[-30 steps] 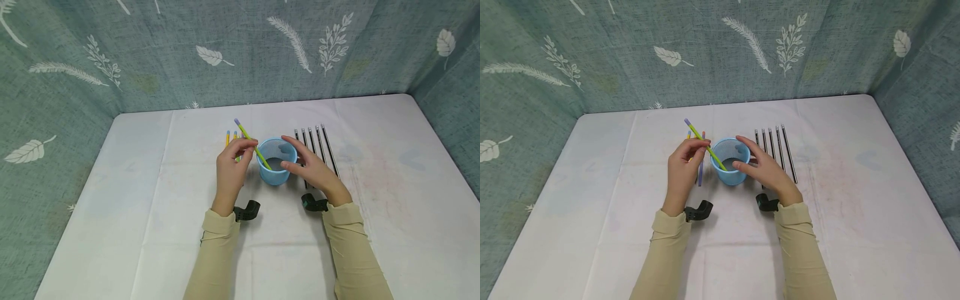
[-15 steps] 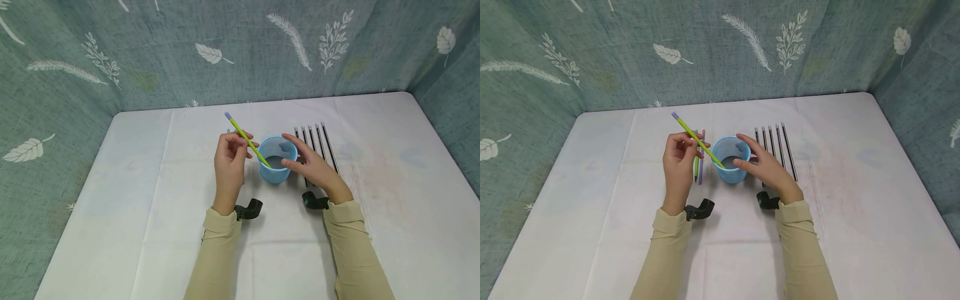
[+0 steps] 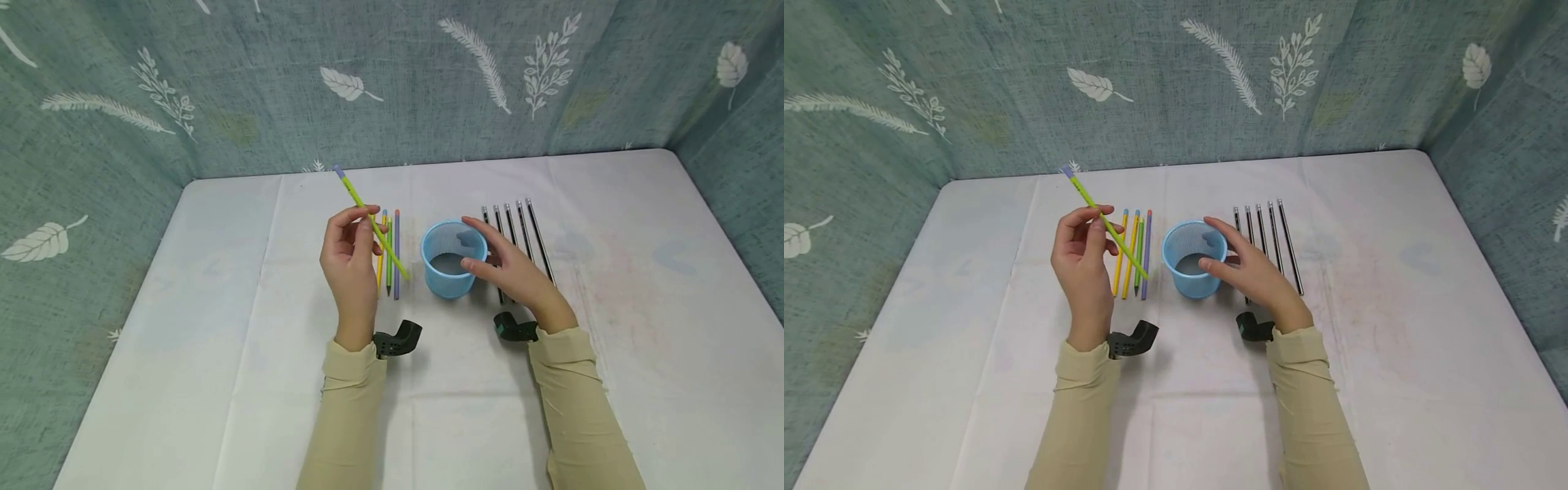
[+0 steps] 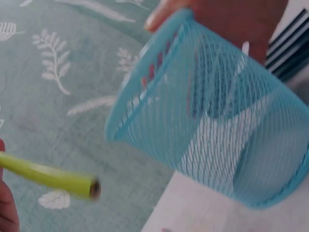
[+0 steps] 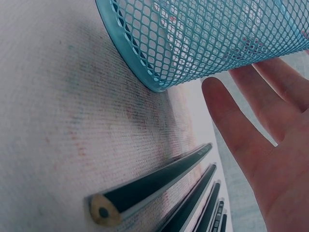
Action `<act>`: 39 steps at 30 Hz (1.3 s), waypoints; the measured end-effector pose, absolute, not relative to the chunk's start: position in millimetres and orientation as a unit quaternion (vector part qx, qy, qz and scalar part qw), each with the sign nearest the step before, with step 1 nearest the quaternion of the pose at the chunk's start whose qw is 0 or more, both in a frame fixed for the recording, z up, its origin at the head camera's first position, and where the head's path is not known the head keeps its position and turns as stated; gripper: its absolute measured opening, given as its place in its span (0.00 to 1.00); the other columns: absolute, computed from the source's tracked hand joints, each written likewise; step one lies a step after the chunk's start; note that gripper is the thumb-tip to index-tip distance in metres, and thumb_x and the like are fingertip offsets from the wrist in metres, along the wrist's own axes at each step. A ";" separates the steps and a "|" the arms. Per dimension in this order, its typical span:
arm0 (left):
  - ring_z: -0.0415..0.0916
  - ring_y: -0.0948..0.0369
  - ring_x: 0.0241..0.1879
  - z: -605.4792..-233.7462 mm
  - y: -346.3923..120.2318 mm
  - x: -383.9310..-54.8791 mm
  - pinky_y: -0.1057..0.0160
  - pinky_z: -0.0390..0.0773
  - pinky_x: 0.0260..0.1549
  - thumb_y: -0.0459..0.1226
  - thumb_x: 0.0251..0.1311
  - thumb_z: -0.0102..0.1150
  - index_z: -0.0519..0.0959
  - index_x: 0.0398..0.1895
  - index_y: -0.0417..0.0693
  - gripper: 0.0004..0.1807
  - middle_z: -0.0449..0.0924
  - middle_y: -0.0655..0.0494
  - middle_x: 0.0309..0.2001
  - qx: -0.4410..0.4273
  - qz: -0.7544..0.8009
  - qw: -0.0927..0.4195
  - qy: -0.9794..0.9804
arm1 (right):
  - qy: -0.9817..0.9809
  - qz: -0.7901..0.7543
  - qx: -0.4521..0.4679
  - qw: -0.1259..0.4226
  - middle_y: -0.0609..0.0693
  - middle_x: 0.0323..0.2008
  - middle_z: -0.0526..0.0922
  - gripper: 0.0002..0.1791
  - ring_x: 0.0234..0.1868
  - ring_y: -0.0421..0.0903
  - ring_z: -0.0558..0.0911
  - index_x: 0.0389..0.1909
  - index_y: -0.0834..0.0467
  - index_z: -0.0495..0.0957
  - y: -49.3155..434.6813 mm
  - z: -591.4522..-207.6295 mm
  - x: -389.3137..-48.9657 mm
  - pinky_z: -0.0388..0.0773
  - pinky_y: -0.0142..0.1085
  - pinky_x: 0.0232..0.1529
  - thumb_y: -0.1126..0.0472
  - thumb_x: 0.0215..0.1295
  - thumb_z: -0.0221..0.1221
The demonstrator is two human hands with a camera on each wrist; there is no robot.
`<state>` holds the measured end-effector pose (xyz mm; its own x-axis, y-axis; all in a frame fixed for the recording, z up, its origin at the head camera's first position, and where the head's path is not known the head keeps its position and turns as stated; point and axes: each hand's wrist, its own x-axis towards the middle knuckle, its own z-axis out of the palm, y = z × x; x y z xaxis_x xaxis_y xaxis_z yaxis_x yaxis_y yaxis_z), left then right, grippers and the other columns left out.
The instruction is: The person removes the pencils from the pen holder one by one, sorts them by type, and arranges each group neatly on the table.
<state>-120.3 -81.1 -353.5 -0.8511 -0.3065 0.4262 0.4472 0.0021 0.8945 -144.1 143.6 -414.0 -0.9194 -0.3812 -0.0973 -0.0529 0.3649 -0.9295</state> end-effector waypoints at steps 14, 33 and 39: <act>0.76 0.65 0.39 -395.9 -118.5 -142.6 0.69 0.71 0.31 0.30 0.62 0.49 0.79 0.49 0.58 0.17 0.78 0.67 0.49 -0.013 -0.528 0.258 -0.809 | 0.816 -0.541 -0.145 0.145 0.48 0.69 0.54 0.36 0.51 0.51 0.73 0.68 0.31 0.49 143.6 -415.0 -145.0 0.70 0.49 0.51 0.50 0.63 0.55; 0.73 0.59 0.44 -432.7 -122.5 -151.8 0.62 0.76 0.40 0.25 0.59 0.50 0.77 0.53 0.50 0.21 0.73 0.56 0.58 0.067 -0.437 0.171 -0.881 | 0.811 -0.546 -0.115 0.173 0.48 0.69 0.54 0.36 0.52 0.53 0.73 0.69 0.34 0.49 140.3 -395.5 -136.7 0.68 0.52 0.53 0.50 0.63 0.56; 0.74 0.59 0.42 -437.4 -123.3 -152.4 0.62 0.76 0.38 0.27 0.59 0.50 0.81 0.48 0.49 0.17 0.77 0.55 0.52 0.075 -0.426 0.172 -0.885 | 0.813 -0.544 -0.114 0.174 0.50 0.69 0.54 0.36 0.52 0.55 0.72 0.70 0.39 0.48 137.9 -384.0 -131.8 0.67 0.52 0.54 0.51 0.64 0.55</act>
